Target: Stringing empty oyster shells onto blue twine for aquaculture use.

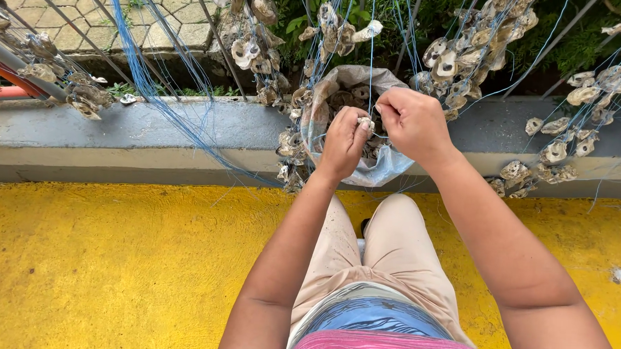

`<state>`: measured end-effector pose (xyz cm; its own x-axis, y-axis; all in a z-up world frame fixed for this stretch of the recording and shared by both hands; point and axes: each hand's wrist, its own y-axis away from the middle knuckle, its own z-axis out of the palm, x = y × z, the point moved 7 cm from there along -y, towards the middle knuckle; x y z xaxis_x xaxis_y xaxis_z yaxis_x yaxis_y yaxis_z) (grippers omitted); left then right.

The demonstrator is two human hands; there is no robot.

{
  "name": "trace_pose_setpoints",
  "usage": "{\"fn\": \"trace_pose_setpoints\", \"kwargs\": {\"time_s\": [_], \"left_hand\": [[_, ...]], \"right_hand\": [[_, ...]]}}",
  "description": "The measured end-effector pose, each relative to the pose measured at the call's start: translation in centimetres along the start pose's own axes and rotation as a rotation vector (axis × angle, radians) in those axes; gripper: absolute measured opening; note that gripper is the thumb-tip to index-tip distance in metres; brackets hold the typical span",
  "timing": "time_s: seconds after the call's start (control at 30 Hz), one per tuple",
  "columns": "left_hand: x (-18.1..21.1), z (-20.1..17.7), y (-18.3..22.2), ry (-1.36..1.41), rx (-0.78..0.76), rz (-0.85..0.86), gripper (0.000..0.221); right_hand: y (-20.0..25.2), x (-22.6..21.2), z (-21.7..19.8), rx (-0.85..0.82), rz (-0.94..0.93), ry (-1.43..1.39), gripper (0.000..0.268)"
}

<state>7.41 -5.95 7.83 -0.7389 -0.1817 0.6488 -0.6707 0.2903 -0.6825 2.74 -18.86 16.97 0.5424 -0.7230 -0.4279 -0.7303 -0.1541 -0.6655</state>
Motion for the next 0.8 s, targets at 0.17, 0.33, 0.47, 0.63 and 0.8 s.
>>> {"fn": "trace_pose_setpoints", "kwargs": {"time_s": [0.17,0.33,0.47,0.63,0.8], "left_hand": [[0.4,-0.1,-0.1,0.128,0.035,-0.051,0.025],[-1.1,0.6,0.0,0.107,0.063,-0.146,0.027],[-4.6,2.3,0.9,0.463,0.138,-0.374,0.024],[-5.5,3.9,1.7,0.633,0.135,-0.453,0.023],[-6.0,4.1,1.3,0.588,0.170,-0.416,0.024]], "right_hand": [[-2.2,2.2,1.7,-0.038,-0.019,0.040,0.007],[-3.5,3.0,2.9,-0.005,-0.137,0.068,0.006],[-2.6,3.1,2.9,0.203,-0.187,0.160,0.013],[-0.6,7.4,5.6,0.236,0.121,-0.092,0.008],[0.1,11.3,9.1,0.079,0.529,-0.880,0.019]]}}
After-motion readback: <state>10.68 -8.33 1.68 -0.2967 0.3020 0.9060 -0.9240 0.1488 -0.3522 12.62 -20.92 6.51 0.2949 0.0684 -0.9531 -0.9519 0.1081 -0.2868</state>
